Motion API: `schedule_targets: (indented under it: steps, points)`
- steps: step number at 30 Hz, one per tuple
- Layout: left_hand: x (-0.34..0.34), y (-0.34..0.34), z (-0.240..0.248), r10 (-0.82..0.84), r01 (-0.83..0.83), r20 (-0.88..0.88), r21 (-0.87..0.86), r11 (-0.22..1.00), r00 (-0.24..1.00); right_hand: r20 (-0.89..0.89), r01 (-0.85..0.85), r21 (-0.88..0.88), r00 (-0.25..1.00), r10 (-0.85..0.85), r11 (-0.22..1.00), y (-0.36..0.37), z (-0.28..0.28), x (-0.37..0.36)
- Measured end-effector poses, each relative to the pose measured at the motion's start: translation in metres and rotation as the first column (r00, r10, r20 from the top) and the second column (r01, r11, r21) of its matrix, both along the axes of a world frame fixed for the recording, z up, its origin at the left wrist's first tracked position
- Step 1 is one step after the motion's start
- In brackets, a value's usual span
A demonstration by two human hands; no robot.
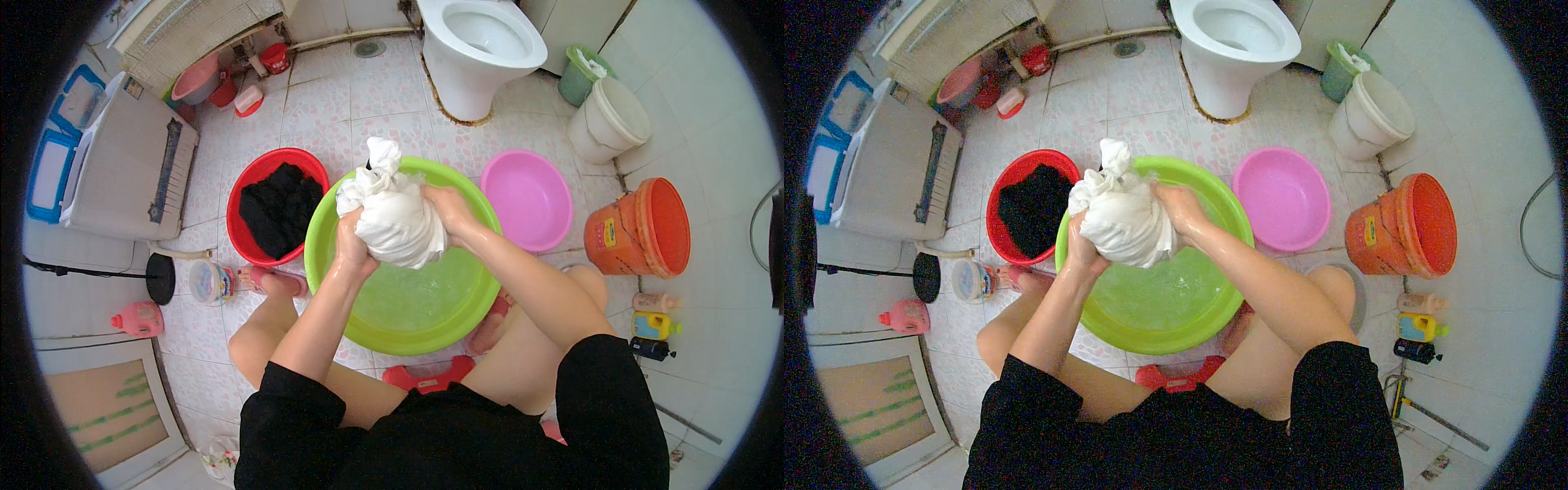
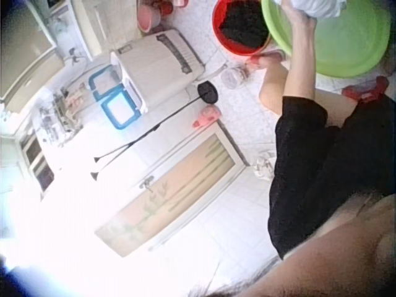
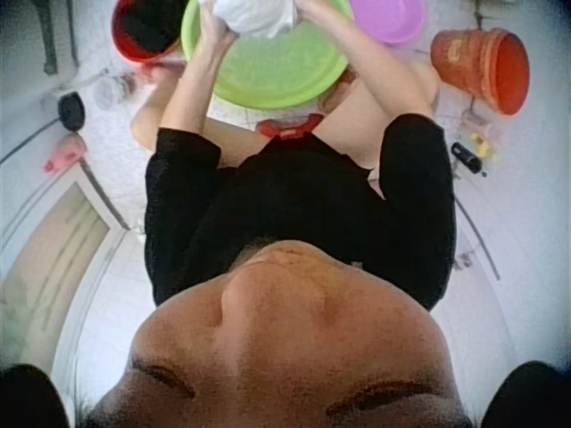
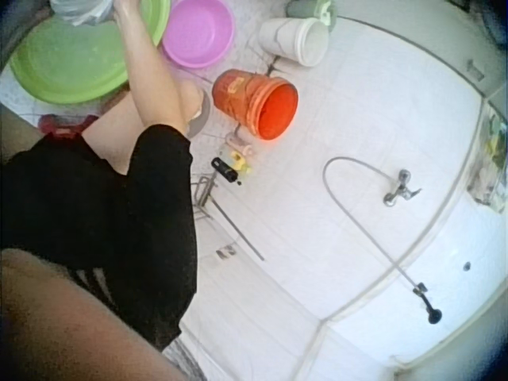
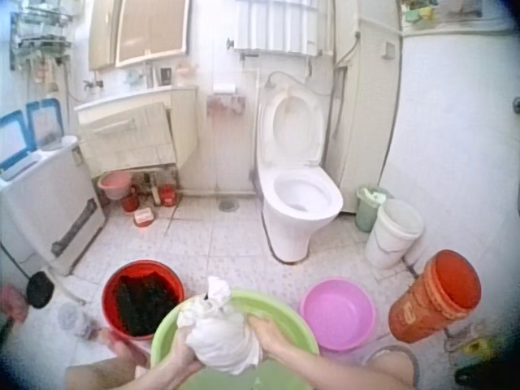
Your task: The person washes white and black garments by hand in a green basin of soapy water, scrubbing the fabric against itself and wringing it out.
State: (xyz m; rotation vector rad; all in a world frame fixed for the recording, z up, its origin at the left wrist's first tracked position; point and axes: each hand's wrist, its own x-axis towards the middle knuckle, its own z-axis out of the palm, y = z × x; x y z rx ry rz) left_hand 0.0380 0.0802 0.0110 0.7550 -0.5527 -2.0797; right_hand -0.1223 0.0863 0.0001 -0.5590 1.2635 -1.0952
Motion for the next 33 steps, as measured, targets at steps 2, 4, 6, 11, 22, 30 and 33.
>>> schedule_targets:
  steps: [2, 4, 6, 11, 22, 30, 33]
  points:
    - [-0.001, 0.001, -0.008, 0.028, -0.028, 0.005, -0.007, 1.000, 1.000, 0.066, -0.020, 0.054, 0.998, 0.016, 0.998, -0.001, 0.001, 0.005]
    - [0.001, 0.003, -0.016, 0.104, -0.102, 0.067, -0.025, 0.994, 0.992, 0.028, -0.069, 0.157, 0.997, 0.065, 0.985, 0.000, 0.011, 0.014]
    - [-0.003, 0.004, -0.025, 0.110, -0.109, 0.047, -0.024, 0.994, 0.993, 0.013, -0.095, 0.163, 0.995, 0.094, 0.982, -0.001, -0.002, 0.012]
    - [-0.008, 0.006, -0.015, 0.212, -0.199, 0.055, -0.176, 0.964, 0.976, 0.183, -0.165, 0.217, 0.975, 0.126, 0.962, -0.002, -0.012, 0.014]
    - [-0.001, 0.014, 0.004, 0.121, 0.030, 0.333, -0.415, 0.909, 0.935, -0.327, -0.125, 0.013, 0.937, 0.123, 0.992, 0.008, -0.046, 0.006]
    - [0.019, 0.018, -0.031, 0.180, 0.065, 0.575, -0.379, 0.923, 0.798, -0.422, -0.154, -0.039, 0.898, 0.124, 0.987, 0.044, -0.059, -0.027]
    - [0.026, 0.015, -0.046, 0.100, 0.040, 0.589, -0.220, 0.975, 0.802, -0.438, -0.222, -0.104, 0.885, 0.156, 0.969, 0.054, -0.063, -0.036]
